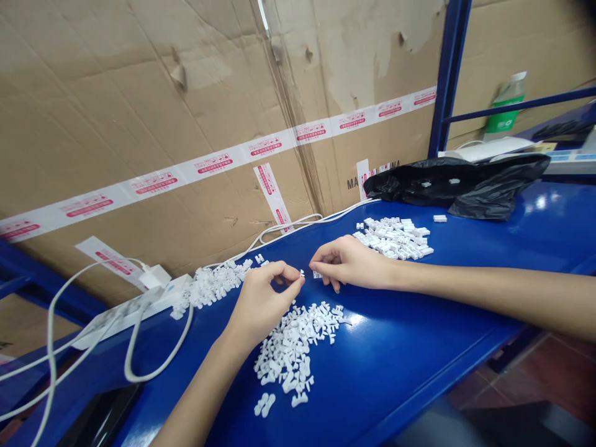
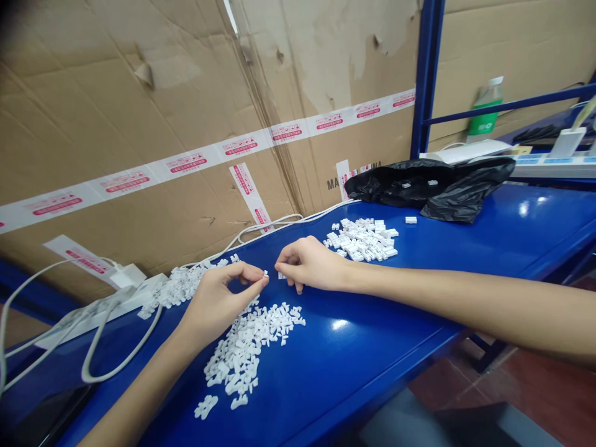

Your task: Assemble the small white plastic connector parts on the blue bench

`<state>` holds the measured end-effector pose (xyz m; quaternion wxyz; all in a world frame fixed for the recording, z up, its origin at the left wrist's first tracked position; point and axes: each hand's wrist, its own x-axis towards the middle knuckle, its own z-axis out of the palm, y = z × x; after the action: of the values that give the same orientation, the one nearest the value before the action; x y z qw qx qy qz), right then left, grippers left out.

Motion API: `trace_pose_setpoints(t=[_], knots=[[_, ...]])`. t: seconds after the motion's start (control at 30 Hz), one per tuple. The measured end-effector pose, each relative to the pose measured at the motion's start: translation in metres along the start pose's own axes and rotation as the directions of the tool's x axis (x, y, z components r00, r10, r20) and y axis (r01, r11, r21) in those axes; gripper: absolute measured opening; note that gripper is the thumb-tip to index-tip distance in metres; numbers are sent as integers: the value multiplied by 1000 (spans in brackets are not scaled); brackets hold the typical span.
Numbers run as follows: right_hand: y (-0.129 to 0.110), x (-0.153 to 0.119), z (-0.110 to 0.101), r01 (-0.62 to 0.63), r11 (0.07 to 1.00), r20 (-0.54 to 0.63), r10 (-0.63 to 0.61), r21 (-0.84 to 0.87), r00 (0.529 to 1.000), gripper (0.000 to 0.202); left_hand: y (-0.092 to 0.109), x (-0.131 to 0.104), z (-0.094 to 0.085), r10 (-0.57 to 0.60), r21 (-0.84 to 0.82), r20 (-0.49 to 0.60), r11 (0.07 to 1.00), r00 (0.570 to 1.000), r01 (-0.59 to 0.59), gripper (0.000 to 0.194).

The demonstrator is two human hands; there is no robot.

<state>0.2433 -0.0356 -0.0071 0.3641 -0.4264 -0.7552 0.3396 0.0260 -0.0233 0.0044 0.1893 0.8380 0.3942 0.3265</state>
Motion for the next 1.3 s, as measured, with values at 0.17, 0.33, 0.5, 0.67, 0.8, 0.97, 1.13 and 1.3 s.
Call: trace_pose_setpoints(t=[0.17, 0.33, 0.5, 0.67, 0.8, 0.97, 1.13, 1.3], knots=[[2, 2, -1, -47, 998, 24, 46, 32, 999, 19, 3, -1, 1, -17, -77, 17, 997, 1000, 18, 12], [5, 3, 5, -55, 992, -9, 56, 118, 998, 24, 6, 2, 4, -101, -172, 19, 980, 995, 102, 6], [3, 4, 7, -87, 980, -12, 91, 177, 996, 27, 8, 1, 5, -117, -166, 7, 979, 993, 116, 6], [-1, 5, 5, -158, 937, 50, 149, 313, 988, 28, 8, 0, 7, -83, -122, -18, 989, 996, 80, 5], [-3, 4, 1, -262, 824, 171, 203, 502, 964, 32, 7, 0, 7, -75, -120, -34, 990, 997, 70, 5], [0, 3, -1, -314, 712, 261, 188, 627, 947, 39, 6, 0, 6, -88, -116, -46, 990, 995, 82, 5], [9, 7, 4, -305, 694, 254, 180, 652, 950, 43, 3, 2, 5, -100, -134, -51, 987, 994, 93, 5], [14, 9, 6, -284, 666, 209, 192, 690, 959, 47, 2, 3, 4, -162, -214, -63, 966, 985, 146, 5]])
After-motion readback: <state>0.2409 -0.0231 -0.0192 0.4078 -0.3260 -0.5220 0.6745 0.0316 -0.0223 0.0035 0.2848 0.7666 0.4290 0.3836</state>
